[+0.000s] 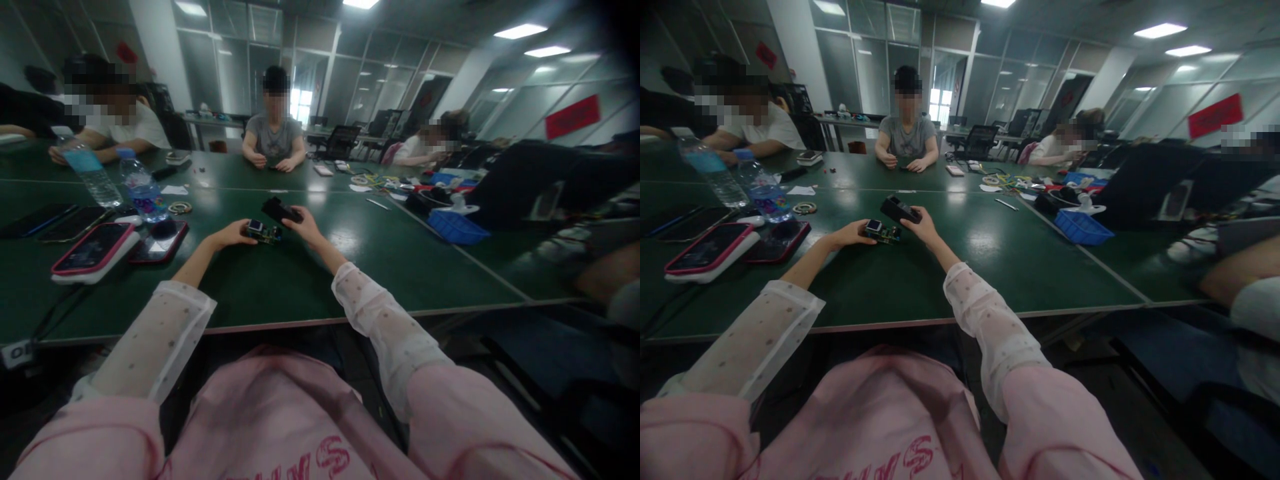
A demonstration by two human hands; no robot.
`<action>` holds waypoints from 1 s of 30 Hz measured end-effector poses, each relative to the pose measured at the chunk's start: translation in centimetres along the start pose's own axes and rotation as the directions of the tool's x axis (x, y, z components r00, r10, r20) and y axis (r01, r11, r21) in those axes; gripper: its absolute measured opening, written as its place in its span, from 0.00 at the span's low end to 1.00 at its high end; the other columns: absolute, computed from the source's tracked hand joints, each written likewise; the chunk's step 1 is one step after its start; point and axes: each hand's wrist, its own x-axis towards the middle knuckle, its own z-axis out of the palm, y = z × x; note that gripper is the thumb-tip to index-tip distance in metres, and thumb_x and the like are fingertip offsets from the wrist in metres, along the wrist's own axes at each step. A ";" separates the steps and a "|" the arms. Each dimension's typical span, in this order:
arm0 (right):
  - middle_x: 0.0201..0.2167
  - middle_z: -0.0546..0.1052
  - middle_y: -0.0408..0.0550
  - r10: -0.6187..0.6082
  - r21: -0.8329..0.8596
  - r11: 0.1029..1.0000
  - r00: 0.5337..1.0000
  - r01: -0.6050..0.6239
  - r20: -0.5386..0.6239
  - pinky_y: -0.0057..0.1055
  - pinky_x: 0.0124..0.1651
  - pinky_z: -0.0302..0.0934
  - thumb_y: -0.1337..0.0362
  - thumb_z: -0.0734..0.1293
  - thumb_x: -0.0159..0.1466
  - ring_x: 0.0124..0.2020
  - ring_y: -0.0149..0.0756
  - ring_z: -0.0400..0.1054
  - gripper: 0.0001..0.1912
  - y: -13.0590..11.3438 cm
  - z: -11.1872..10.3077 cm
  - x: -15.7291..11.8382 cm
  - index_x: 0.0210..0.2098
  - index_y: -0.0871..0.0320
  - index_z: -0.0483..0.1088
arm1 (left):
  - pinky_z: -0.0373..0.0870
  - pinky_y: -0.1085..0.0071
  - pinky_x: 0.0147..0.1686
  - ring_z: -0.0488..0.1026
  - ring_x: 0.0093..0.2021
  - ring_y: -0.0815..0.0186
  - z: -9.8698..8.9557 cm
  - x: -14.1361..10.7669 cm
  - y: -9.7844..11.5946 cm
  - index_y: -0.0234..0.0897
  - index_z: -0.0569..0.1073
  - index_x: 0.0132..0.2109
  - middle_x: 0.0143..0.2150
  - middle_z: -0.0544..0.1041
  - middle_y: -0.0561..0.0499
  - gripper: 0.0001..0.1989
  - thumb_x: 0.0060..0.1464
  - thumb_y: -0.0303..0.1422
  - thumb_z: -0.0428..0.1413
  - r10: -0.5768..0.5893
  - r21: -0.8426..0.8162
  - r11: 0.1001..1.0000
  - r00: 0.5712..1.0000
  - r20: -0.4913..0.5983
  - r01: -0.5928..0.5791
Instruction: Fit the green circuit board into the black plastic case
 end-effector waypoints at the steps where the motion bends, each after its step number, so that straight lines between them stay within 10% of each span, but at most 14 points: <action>1: 0.50 0.74 0.54 -0.026 0.010 1.000 0.999 0.026 0.023 0.45 0.56 0.64 0.48 0.75 0.50 0.51 0.45 0.70 0.35 -0.3 0.2 -0.2 0.52 0.56 0.66 | 0.60 0.51 0.61 0.71 0.59 0.53 0.0 0.0 0.1 0.35 0.69 0.57 0.57 0.75 0.40 0.36 0.38 0.29 0.69 -0.007 0.002 1.000 1.000 0.000 0.007; 30: 0.52 0.71 0.57 -0.257 -0.215 0.909 0.886 0.357 0.387 0.48 0.56 0.60 0.54 0.72 0.57 0.53 0.50 0.67 0.31 0.6 2.4 -1.7 0.55 0.58 0.61 | 0.65 0.50 0.57 0.72 0.55 0.51 -0.2 -0.1 -0.2 0.36 0.69 0.55 0.52 0.77 0.43 0.38 0.35 0.33 0.71 -0.010 0.089 0.996 0.997 -0.075 0.017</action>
